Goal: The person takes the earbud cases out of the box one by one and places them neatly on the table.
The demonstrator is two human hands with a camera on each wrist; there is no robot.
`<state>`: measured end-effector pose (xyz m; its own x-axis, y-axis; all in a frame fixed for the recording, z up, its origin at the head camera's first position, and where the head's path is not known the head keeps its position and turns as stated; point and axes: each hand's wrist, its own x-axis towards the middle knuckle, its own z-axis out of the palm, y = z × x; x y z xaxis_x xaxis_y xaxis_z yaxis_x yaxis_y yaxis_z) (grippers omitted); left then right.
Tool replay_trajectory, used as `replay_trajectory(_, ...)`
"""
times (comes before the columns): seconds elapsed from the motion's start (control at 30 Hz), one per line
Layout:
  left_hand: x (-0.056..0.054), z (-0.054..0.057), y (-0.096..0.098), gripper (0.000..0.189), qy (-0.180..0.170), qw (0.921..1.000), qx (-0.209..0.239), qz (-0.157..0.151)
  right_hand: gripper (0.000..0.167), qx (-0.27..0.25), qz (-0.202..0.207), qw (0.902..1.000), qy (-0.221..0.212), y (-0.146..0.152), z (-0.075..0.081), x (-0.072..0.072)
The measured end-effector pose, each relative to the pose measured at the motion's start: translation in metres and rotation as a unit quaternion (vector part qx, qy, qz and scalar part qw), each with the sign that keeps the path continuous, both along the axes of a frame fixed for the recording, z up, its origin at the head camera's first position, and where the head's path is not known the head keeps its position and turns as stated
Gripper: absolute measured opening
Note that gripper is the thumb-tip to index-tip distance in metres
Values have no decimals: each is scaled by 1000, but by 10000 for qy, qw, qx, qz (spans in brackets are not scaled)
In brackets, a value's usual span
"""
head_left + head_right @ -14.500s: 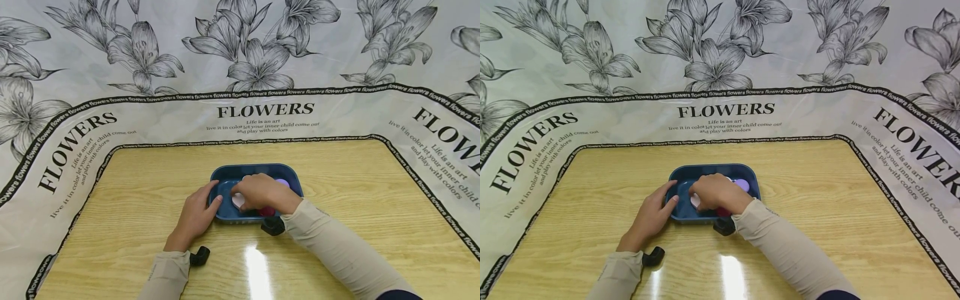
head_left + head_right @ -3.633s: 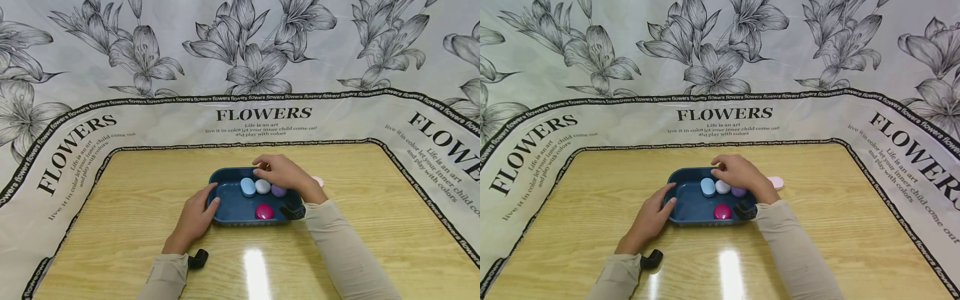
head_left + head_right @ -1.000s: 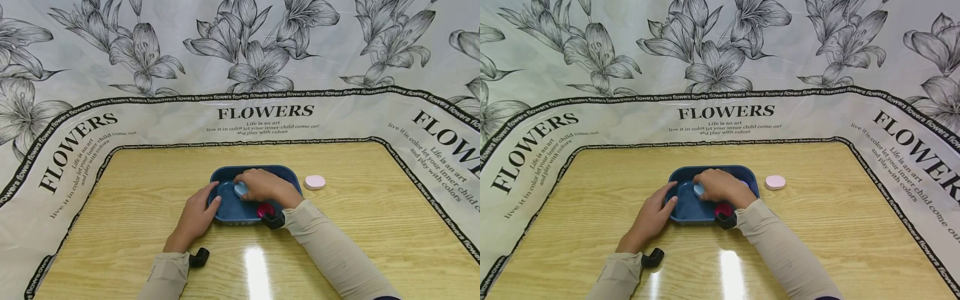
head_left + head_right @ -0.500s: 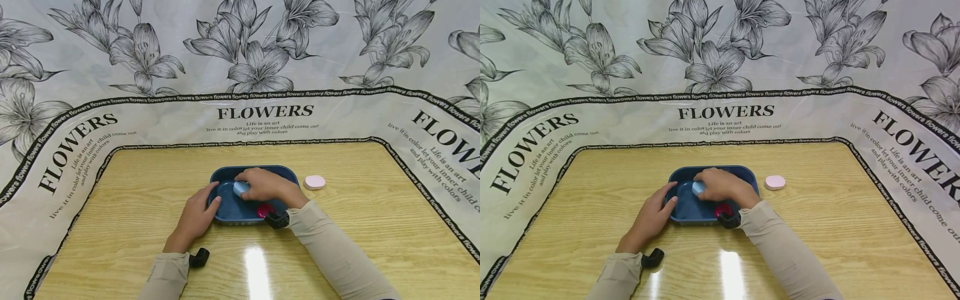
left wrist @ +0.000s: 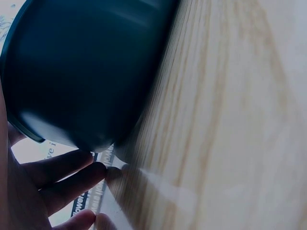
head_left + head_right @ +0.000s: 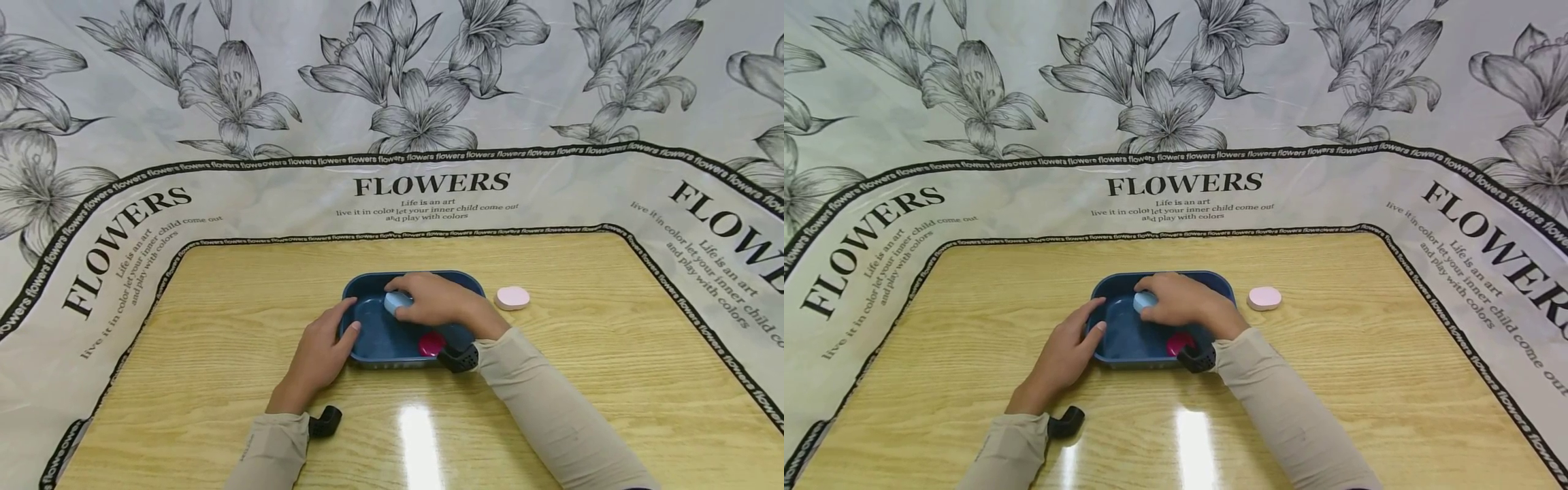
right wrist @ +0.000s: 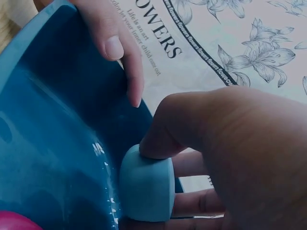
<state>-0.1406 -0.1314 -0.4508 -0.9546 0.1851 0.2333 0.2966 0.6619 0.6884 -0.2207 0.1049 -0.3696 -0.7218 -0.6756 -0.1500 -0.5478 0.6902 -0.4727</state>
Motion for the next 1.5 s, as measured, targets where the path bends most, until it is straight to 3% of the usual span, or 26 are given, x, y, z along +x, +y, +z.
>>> replay_trajectory(0.27, 0, -1, 0, 49, 19, 10000, -16, 62, 49, -264, -42, 9996, -108, 5, 1, 2)
replay_trajectory(0.63, -1, -1, 1, 49, -20, 10000, -27, 59, 54, -390, -185, 9983, 389, 21, 4, 11)
replay_trajectory(1.07, 0, -1, 1, 49, 1, 10000, -16, 60, 54, -918, -480, 9936, 459, 37, 2, 19)
replay_trajectory(1.3, 0, -1, 1, 49, 37, 10000, -31, 60, 53, -1213, -584, 9878, 784, 47, -5, 23)
replay_trajectory(1.5, 0, -1, 1, 49, 41, 10000, -40, 57, 52, -1615, -750, 9816, 694, 55, -9, 26)
